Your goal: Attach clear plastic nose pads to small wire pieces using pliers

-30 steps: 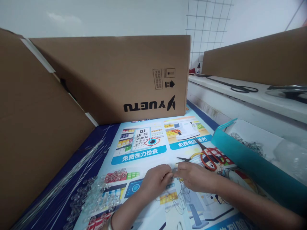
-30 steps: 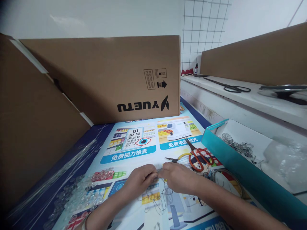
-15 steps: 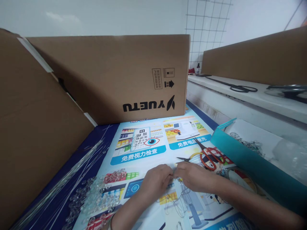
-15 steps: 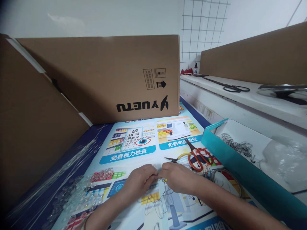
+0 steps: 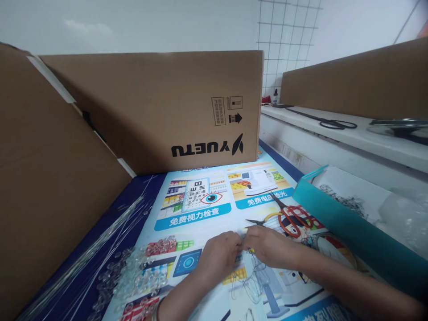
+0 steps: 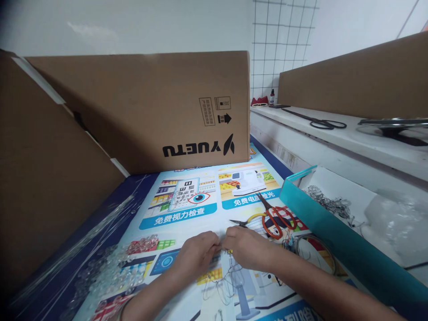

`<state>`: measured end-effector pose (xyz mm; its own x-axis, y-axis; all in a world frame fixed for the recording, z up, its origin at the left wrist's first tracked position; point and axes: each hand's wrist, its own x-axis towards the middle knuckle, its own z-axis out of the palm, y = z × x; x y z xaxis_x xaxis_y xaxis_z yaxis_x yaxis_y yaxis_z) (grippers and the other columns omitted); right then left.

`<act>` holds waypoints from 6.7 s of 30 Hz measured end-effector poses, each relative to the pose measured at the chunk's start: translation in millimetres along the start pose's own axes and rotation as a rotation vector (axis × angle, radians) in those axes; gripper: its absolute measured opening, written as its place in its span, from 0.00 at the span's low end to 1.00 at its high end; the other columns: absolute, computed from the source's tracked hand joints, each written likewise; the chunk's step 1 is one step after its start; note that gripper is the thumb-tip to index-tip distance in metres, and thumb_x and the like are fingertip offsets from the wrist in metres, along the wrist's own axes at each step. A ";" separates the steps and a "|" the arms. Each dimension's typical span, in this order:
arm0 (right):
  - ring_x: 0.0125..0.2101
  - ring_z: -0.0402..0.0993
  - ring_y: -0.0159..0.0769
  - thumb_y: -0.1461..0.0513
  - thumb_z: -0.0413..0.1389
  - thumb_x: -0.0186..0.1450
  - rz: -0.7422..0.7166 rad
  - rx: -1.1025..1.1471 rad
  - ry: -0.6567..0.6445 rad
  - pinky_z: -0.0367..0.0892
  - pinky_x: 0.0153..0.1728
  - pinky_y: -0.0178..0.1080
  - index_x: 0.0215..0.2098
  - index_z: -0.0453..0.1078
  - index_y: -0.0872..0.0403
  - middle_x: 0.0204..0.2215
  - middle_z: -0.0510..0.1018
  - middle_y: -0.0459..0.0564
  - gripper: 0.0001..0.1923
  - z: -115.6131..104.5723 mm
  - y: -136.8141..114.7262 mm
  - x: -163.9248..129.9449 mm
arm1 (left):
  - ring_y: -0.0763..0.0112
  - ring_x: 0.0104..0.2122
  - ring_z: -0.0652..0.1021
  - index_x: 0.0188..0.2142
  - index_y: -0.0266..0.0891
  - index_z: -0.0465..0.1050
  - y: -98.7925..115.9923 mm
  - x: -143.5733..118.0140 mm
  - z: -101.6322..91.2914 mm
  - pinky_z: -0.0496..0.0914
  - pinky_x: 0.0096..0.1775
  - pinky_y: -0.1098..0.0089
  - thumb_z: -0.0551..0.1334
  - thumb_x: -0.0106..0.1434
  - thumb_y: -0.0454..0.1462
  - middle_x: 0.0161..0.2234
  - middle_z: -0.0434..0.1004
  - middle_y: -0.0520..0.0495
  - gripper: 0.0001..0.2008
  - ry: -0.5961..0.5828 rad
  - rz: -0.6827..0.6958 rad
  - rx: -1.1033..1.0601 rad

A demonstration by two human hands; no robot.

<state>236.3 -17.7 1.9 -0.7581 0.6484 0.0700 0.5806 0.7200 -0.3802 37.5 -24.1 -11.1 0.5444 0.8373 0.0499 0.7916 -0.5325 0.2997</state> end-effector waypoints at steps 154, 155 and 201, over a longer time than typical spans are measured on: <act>0.36 0.64 0.46 0.60 0.52 0.53 0.575 -0.511 -0.022 0.58 0.34 0.42 0.42 0.62 0.57 0.38 0.65 0.58 0.18 -30.1 0.8 -2.8 | 0.71 0.29 0.71 0.30 0.41 0.64 -3.7 -5.9 -1.6 0.59 0.30 0.73 0.50 0.61 0.32 0.29 0.71 0.52 0.06 0.087 0.087 -0.193; 0.37 0.64 0.47 0.61 0.52 0.53 0.569 -0.514 -0.018 0.57 0.36 0.44 0.41 0.63 0.57 0.39 0.65 0.59 0.17 -29.1 -0.6 -2.6 | 0.71 0.29 0.71 0.30 0.41 0.64 -3.6 -5.9 -1.8 0.60 0.30 0.73 0.50 0.61 0.32 0.28 0.71 0.53 0.07 0.088 0.085 -0.195; 0.26 0.66 0.38 0.67 0.52 0.57 0.122 -0.570 -0.193 0.51 0.24 0.36 0.29 0.68 0.56 0.26 0.72 0.52 0.03 -47.2 -38.8 -8.2 | 0.70 0.30 0.71 0.31 0.41 0.65 -3.9 -4.7 -2.6 0.59 0.30 0.73 0.49 0.63 0.34 0.30 0.71 0.51 0.08 0.045 0.037 -0.150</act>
<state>234.0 -39.2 59.6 -0.6851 0.7164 -0.1320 0.6938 0.6969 0.1817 31.1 -25.6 -10.0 0.5572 0.8237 0.1053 0.7189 -0.5419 0.4354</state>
